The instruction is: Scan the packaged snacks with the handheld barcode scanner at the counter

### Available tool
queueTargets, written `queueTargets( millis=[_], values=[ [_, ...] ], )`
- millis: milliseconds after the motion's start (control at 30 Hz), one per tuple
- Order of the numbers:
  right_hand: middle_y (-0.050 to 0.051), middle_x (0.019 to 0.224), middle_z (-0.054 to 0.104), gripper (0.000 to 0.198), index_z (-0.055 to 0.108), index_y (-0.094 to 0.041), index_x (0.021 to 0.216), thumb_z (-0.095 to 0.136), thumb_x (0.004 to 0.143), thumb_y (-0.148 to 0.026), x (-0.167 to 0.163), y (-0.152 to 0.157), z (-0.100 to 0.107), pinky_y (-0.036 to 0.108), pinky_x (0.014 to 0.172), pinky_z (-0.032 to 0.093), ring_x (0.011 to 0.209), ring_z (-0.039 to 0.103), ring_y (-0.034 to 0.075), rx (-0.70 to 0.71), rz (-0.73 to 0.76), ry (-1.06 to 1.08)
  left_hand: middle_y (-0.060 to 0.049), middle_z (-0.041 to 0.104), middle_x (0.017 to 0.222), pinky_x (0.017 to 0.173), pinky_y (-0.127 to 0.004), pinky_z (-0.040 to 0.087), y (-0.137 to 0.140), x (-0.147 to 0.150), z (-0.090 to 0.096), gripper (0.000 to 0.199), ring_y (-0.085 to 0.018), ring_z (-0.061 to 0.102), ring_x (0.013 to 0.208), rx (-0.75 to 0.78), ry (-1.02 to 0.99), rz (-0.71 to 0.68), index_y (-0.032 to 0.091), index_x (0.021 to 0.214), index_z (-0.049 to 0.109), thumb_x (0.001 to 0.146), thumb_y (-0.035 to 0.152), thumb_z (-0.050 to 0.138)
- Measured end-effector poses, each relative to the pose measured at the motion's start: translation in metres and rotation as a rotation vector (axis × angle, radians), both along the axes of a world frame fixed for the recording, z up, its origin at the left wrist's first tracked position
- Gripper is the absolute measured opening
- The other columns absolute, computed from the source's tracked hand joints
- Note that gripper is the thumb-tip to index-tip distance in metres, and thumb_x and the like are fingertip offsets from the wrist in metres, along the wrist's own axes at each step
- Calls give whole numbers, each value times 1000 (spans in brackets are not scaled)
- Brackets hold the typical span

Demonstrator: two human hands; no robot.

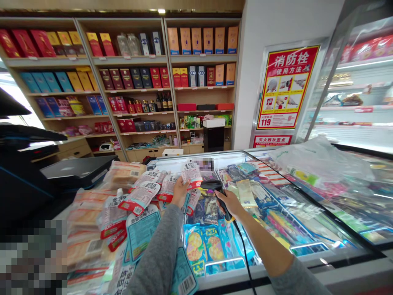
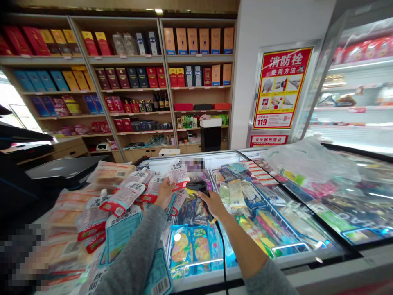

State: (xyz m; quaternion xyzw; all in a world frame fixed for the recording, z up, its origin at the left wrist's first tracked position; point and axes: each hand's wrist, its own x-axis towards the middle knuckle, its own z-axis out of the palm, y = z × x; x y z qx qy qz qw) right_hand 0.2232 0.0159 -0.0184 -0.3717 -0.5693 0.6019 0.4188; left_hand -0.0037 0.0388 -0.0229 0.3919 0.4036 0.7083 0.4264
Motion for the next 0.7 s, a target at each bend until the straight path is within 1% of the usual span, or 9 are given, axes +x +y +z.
queueTargets(
  millis=[167,300,500,700],
  values=[
    [-6,46,54,49,49,-23,73,73,70,-65,0,0,1,23,31,33,32,43,10,9,1,11,-10,78,96,93,-46,57,2,-2,-2,59,-29,75,98,-2,0,-8,17,106,65,60,41,91],
    [-6,46,54,50,46,-24,70,74,69,-65,1,-1,2,23,32,33,32,42,9,3,2,11,-10,78,98,92,-46,57,1,-2,-2,58,-27,75,95,-13,7,6,17,108,64,61,40,90],
    [-7,47,54,50,50,-23,77,74,68,-65,6,-3,5,23,32,31,32,44,10,-22,-9,54,-10,78,100,93,-44,57,-2,0,0,56,-25,75,92,13,17,30,17,106,64,62,40,90],
    [-7,47,54,53,49,-23,76,76,64,-67,7,-3,7,23,32,32,32,44,10,-56,-17,65,-10,78,102,91,-43,58,-2,0,1,58,-25,75,94,6,16,60,17,107,65,60,41,90]
  ],
)
